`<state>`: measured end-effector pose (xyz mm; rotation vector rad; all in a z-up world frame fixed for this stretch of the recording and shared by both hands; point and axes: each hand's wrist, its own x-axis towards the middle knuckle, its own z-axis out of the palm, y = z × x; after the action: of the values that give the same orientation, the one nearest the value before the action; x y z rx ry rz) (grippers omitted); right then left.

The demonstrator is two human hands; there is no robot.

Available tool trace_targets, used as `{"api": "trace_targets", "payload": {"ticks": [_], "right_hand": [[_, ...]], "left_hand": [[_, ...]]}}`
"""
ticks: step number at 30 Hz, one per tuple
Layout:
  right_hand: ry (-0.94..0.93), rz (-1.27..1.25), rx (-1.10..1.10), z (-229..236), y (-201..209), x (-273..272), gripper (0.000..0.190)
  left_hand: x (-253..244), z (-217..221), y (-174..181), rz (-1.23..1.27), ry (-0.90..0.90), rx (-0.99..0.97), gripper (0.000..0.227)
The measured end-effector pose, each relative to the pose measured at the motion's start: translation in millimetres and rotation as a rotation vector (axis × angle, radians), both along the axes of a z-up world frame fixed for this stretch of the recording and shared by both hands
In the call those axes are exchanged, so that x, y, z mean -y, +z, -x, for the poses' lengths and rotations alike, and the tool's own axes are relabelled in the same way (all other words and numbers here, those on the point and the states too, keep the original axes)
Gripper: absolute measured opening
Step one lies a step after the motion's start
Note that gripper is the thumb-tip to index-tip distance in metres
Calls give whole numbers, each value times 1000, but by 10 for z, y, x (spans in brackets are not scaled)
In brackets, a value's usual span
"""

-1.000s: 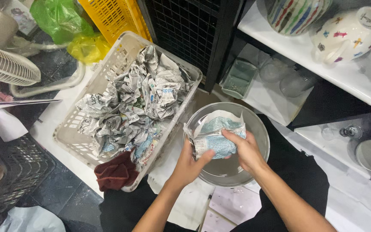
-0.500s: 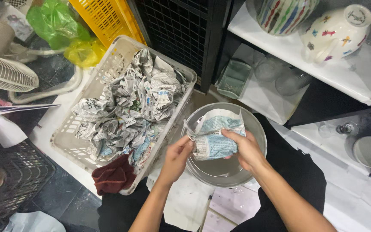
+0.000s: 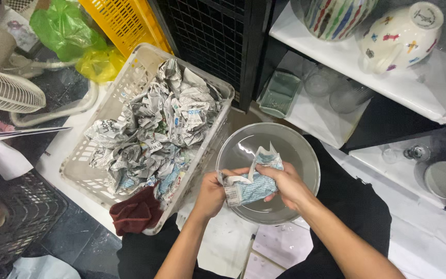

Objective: The person sits on the floor and wraps small glass items, such as glasses and a cylindrical container, with newspaper. They retrieve each item from a nearby shelf, wrap it carefully, and place the wrapped bundle into a plastic basket.

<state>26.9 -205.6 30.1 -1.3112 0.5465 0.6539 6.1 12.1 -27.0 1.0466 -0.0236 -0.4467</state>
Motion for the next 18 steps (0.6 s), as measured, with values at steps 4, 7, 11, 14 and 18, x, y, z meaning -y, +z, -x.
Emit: {"api": "trace_targets", "payload": {"ticks": [4,7,11,14,18], "right_hand": [[-1,-1,13,4,-35,9,37],[5,10,-5,3,-82,18,37],[18,-26,18,46,-157,59,42],[19,-91,41,72,-150,139,49],[288,-197,300,36,2,230,59]], "left_hand": [[0,4,4,-37,-10,1,24],[-20,-10,-3,-76,-45,131,28],[-58,-1,-21,110,-74,49,27],[-52,-17,1,283,14,-238,19],[-79,1,94,348,46,-360,18]]}}
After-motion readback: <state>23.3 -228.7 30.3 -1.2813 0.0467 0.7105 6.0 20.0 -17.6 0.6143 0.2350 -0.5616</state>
